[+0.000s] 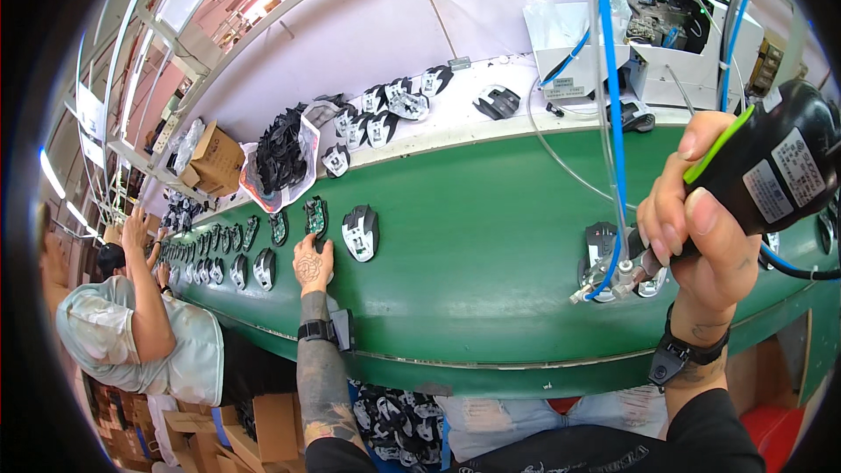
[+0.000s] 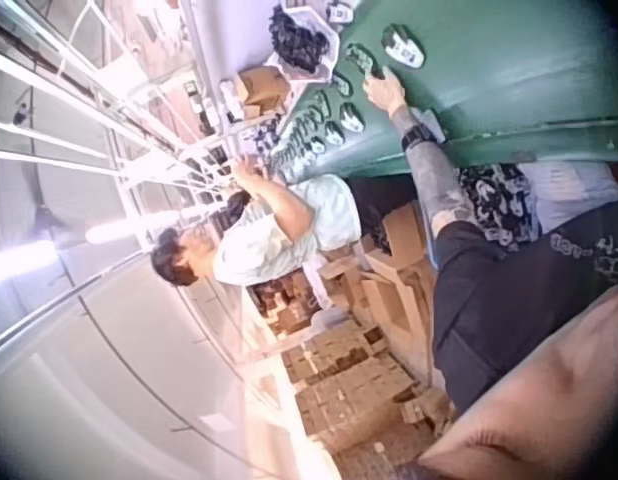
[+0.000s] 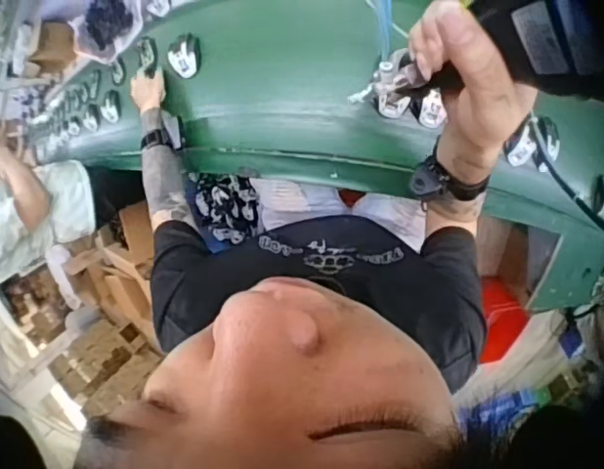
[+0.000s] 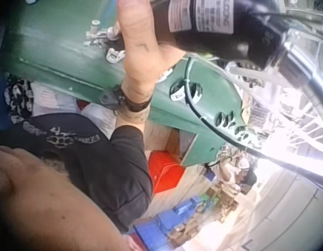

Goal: Screw the bottom cover onto computer mice using a power screwdriver.

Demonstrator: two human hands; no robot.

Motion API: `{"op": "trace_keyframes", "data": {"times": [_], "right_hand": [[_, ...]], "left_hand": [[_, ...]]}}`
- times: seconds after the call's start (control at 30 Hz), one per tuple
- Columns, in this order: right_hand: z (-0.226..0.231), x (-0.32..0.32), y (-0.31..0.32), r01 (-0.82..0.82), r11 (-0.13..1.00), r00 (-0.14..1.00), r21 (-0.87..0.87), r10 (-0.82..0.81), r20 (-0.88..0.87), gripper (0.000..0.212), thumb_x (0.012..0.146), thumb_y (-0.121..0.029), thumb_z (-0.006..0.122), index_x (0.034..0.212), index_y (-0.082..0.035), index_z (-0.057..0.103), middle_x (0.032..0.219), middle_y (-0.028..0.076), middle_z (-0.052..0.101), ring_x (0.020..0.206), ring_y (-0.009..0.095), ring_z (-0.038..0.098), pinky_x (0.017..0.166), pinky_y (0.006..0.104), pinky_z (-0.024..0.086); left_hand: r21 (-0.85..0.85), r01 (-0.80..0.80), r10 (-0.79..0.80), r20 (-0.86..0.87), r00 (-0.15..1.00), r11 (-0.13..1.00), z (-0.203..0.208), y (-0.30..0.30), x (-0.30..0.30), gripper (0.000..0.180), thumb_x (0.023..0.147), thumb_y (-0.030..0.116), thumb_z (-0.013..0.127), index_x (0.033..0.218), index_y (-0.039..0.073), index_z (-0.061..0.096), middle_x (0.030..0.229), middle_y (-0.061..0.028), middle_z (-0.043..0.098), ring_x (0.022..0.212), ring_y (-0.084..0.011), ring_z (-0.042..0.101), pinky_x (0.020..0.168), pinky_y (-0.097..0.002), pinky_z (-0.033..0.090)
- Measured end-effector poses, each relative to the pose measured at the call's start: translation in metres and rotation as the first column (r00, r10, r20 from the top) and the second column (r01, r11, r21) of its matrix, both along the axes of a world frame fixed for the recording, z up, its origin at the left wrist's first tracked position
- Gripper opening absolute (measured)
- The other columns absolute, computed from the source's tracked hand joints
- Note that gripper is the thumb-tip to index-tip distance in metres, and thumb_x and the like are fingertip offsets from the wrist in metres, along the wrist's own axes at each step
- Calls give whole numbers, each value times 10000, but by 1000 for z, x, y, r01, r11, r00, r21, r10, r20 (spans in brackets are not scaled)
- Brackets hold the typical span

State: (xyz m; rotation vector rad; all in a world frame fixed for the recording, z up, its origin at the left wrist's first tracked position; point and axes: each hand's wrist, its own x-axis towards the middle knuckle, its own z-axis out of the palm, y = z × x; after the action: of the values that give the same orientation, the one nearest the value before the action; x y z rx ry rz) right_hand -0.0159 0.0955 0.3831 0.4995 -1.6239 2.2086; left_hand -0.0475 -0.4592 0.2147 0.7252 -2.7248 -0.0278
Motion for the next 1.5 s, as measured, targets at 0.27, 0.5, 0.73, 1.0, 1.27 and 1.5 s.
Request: {"op": "trace_keyframes", "data": {"times": [0.27, 0.5, 0.73, 1.0, 1.27, 1.5], "right_hand": [[-11, -13, -3, 19, 1000, 999, 14, -19, -35, 412, 860, -297, 612, 1081, -52, 365, 580, -5, 431, 427, 74, 397, 436, 210, 333], [-16, -17, -3, 2, 1000, 999, 3, -2, -42, 384, 900, -331, 555, 1095, -73, 348, 583, -20, 423, 428, 76, 398, 478, 239, 357], [-5, -12, -8, -72, 997, 996, -42, 69, -56, 401, 886, -312, 594, 1088, -63, 353, 594, -10, 434, 439, 82, 410, 468, 232, 360], [-8, -9, 3, -112, 972, 988, -205, 87, -126, 379, 879, -194, 623, 1102, 4, 388, 622, 27, 442, 474, 94, 421, 448, 215, 376], [-14, -12, 6, -54, 970, 980, -237, 6, -198, 303, 966, -238, 468, 1168, -37, 363, 641, 13, 430, 488, 90, 378, 531, 234, 340], [-13, -4, 3, 11, 970, 969, -242, -70, -237, 396, 981, -300, 408, 1268, -29, 371, 675, -9, 410, 523, 66, 375, 552, 241, 310]], "left_hand": [[-81, 148, -156, -103, 982, 986, 36, -28, -73, 552, 770, 385, 679, 1186, 29, 612, 1245, -210, 560, 1151, -364, 530, 963, -419, 430], [18, 23, -26, 175, 984, 1000, -2, -21, -99, 605, 833, 513, 576, 1325, 163, 525, 1381, -180, 468, 1222, -366, 486, 1017, -424, 401], [51, 26, -36, 197, 980, 998, 11, -37, -91, 673, 858, 618, 484, 1364, 175, 488, 1408, -219, 421, 1291, -389, 406, 1089, -438, 304], [-205, 344, -343, 39, 938, 916, -18, 134, -33, 581, 857, 512, 570, 1241, 77, 524, 1280, -233, 474, 1099, -452, 476, 880, -520, 441], [835, 393, -479, -184, 858, 384, 35, 254, -10, 532, 861, 361, 619, 1285, 58, 512, 1119, -126, 600, 938, -258, 626, 791, -367, 520], [422, 64, -65, -285, 956, -904, 17, 341, 14, 445, 960, 373, 464, 1316, 105, 456, 1143, -122, 575, 960, -297, 621, 821, -434, 540]]}}
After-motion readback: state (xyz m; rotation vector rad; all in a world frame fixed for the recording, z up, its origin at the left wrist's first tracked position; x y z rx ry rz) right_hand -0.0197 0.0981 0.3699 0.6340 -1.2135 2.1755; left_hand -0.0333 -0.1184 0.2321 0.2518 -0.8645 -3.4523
